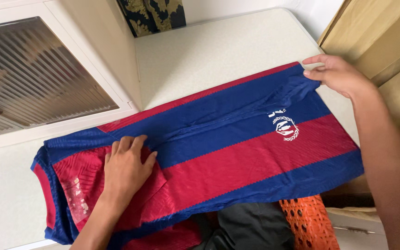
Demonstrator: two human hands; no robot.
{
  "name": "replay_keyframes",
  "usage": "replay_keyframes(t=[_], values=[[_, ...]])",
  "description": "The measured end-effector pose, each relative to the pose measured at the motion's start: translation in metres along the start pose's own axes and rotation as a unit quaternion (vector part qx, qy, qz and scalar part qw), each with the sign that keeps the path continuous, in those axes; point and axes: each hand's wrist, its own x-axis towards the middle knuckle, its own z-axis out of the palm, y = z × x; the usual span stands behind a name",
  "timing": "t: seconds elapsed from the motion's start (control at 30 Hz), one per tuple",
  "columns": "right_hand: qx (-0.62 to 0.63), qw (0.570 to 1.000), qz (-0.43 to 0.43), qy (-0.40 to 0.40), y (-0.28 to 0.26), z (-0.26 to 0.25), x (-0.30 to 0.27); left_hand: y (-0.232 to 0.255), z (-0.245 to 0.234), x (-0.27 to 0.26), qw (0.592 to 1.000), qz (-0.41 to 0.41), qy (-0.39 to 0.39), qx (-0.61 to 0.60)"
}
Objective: The person unfolds a blue and red jersey, lays it flat on a table, and folds it into a small rectangular shape before placing it inside a storage cabinet.
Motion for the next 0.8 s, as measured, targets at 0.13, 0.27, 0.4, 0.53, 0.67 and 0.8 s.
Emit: replay_keyframes(t=[0.13,0.27,0.4,0.53,0.67,0.8], values=[[0.014,0.999,-0.033,-0.006,0.018,-0.018,-0.021,-0.002,0.011,0.004,0.999,0.032,0.019,-0.01],[-0.045,0.998,-0.03,-0.017,0.023,-0.024,-0.043,-0.007,0.014,0.004,0.996,0.03,0.077,-0.036],[-0.118,0.991,-0.048,-0.049,0.009,-0.013,-0.051,-0.006,0.013,0.007,0.99,0.028,0.131,-0.047],[-0.287,0.944,-0.163,0.008,0.003,0.002,-0.038,-0.007,0.01,0.014,0.986,0.039,0.154,-0.047],[-0.422,0.824,-0.326,0.194,0.005,0.006,-0.023,-0.008,0.011,0.017,0.98,0.057,0.185,-0.051],[-0.48,0.78,-0.331,0.226,0.006,0.0,-0.026,-0.012,0.008,0.01,0.979,0.081,0.178,-0.049]])
